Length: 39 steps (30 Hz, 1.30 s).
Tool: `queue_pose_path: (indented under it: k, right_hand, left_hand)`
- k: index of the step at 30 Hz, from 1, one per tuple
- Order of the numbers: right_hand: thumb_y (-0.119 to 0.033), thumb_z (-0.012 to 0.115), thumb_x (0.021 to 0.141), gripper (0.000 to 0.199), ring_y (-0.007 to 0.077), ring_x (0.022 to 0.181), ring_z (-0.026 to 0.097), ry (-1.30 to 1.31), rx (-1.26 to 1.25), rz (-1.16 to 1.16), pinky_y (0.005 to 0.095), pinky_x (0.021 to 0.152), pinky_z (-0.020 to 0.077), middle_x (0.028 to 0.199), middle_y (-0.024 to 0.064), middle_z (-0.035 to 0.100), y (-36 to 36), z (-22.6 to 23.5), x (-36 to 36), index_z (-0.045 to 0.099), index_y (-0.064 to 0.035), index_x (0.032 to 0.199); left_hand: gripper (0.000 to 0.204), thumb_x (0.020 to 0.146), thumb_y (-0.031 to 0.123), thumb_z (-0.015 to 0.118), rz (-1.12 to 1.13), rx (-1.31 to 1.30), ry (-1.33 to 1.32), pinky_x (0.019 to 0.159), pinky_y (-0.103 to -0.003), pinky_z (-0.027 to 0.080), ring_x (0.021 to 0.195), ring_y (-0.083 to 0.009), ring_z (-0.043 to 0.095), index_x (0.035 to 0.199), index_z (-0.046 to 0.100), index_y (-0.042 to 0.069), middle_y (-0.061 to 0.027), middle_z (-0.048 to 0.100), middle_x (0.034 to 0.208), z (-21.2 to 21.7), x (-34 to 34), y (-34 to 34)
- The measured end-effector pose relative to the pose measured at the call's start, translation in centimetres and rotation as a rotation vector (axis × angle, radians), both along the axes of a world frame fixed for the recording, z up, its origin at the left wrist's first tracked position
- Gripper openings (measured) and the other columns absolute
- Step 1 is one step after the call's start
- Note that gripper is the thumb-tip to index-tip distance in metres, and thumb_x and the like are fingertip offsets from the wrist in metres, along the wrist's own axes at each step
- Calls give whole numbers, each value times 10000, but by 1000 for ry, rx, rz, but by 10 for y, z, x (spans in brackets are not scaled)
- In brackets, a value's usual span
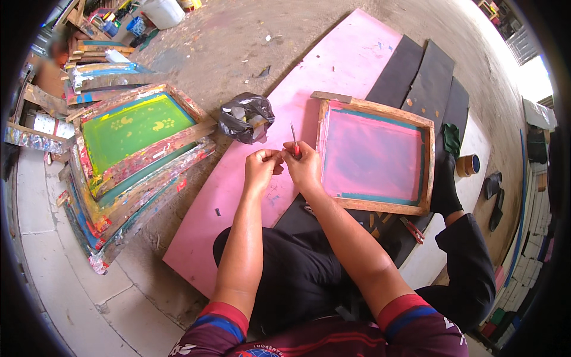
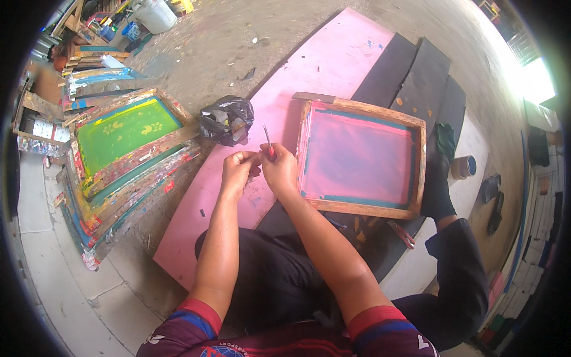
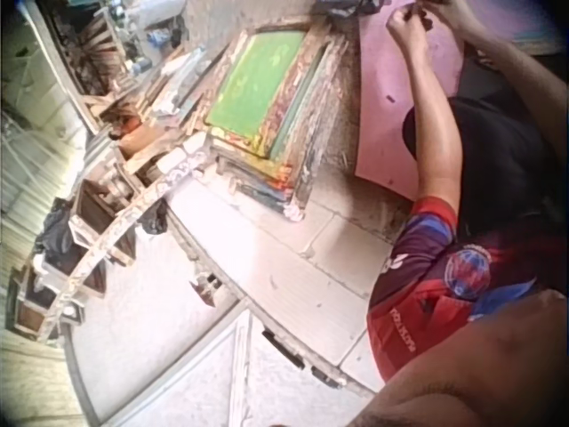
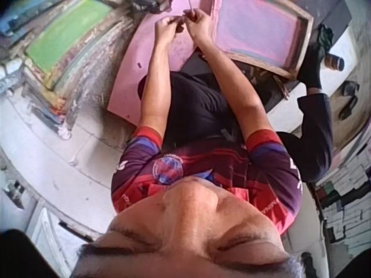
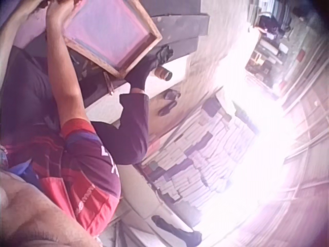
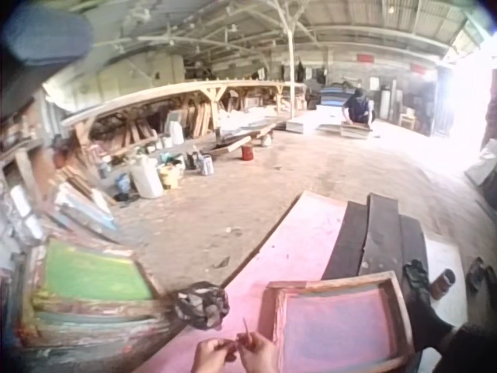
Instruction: The person sits on the floor and uses pliers and a screwdriver to remove staples and fasteners from a wooden screen printing frame. They then insert new fasteners into the frame's edge and secure them, working methodically along the perimeter.
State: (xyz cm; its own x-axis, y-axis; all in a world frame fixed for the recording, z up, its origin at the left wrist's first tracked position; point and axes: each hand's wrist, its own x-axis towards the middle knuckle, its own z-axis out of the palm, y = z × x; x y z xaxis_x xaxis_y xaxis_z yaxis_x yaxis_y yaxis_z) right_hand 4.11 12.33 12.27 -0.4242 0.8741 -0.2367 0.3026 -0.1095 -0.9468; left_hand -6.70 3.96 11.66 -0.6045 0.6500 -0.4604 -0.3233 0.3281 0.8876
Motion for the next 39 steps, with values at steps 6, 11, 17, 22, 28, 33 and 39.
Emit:
queue_pose_path:
  k: [6, 11, 17, 22, 28, 33, 39]
  right_hand:
    - [-170, 819, 910, 182, 142, 697, 693, -57, 136, 1, 340, 666, 545, 779, 81, 751, 19, 15, -56, 792, -32, 1026]
    - [-171, 770, 917, 177, 344, 785, 762, -14, 139, 66, 444, 749, 577, 847, 174, 769, 26, 12, -100, 801, -58, 1049]
    - [-168, 739, 921, 222, 410, 924, 745, -25, 426, 135, 485, 804, 568, 992, 204, 766, 32, -12, -109, 780, -70, 1117]
    - [-326, 773, 941, 313, 406, 909, 749, -229, 235, 208, 496, 791, 568, 959, 201, 754, 35, 13, -87, 700, -53, 1075]
    - [-290, 603, 1098, 251, 310, 766, 696, -217, 205, 134, 439, 726, 535, 862, 145, 699, 53, 0, 12, 582, -89, 1247]
    - [-245, 660, 1039, 199, 405, 906, 734, -453, 425, 235, 483, 759, 553, 961, 168, 743, 55, -1, 107, 699, -112, 1181]
    - [-163, 664, 995, 257, 377, 886, 738, -528, 513, 252, 489, 749, 582, 947, 115, 739, 32, 9, 142, 765, -178, 1230]
  left_hand:
    - [222, 1035, 156, 712, 316, 164, -46, 594, -261, 552, 657, -105, 671, 1215, 730, 26, -60, 760, 927, 2, -11, 11]
    - [546, 1052, 23, 518, 448, 150, -113, 535, -238, 463, 673, -76, 606, 1594, 460, 41, -76, 716, 1012, 13, -8, 21]
    - [613, 1033, 135, 553, 421, 150, -92, 643, -273, 563, 915, -125, 695, 1628, 422, 61, -104, 715, 1181, -1, -6, 21]
    - [352, 1053, 39, 552, 435, 178, -132, 565, -245, 466, 722, -83, 616, 1403, 580, 4, -77, 708, 1040, 4, 5, 29]
    - [226, 1032, 186, 710, 50, 5, 215, 625, -324, 545, 689, -156, 705, 1090, 729, -32, -106, 761, 911, -35, 38, 31]
    - [393, 954, 355, 812, -163, -144, 433, 690, -387, 579, 758, -241, 756, 1050, 742, -20, -139, 780, 875, -32, 69, 37]
    - [352, 952, 349, 806, -242, -204, 555, 723, -433, 574, 784, -322, 764, 983, 744, 4, -164, 773, 844, -38, 77, 40]
